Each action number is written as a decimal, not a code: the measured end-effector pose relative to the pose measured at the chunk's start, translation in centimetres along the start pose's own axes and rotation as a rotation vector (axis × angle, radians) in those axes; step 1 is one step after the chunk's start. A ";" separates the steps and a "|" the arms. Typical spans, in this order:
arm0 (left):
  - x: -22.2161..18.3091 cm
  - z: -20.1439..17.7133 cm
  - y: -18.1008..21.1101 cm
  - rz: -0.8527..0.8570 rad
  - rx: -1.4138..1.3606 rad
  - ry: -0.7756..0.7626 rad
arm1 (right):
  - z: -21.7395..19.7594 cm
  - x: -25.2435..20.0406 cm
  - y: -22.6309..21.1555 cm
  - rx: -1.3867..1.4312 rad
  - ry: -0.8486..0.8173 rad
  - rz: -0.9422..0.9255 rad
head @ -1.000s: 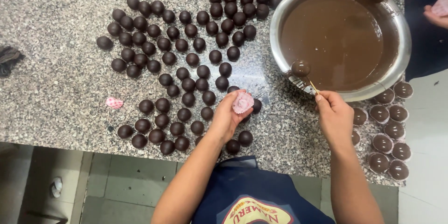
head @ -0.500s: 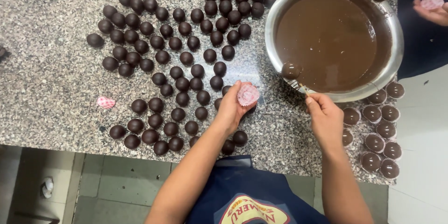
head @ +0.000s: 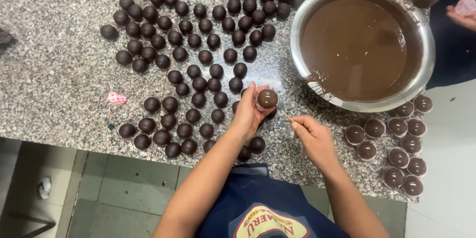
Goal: Dip round chocolate truffles into a bowl of liquid chocolate using a skewer and place them into paper cups.
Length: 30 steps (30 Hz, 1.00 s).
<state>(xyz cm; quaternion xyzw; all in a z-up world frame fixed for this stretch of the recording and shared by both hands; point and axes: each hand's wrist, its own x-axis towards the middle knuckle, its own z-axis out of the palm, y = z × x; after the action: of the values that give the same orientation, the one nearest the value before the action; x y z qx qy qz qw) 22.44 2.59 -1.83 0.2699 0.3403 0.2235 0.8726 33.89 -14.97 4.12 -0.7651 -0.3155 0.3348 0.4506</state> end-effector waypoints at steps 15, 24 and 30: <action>-3.6 -3.0 -0.4 0.086 -0.153 -0.047 | 2.8 -1.4 -0.1 -0.132 -0.052 0.026; -8.6 -9.6 2.8 0.186 -0.259 0.041 | 9.6 -1.7 -1.8 -0.117 -0.210 0.028; -14.9 -16.0 9.1 0.210 -0.304 0.141 | 17.7 -2.6 -4.1 0.113 -0.393 0.061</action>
<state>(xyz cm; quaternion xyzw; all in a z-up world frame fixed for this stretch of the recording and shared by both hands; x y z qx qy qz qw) -0.83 6.02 0.86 0.1526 0.3330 0.3806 0.8491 17.53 -6.95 1.84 -0.6679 -0.3548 0.5080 0.4123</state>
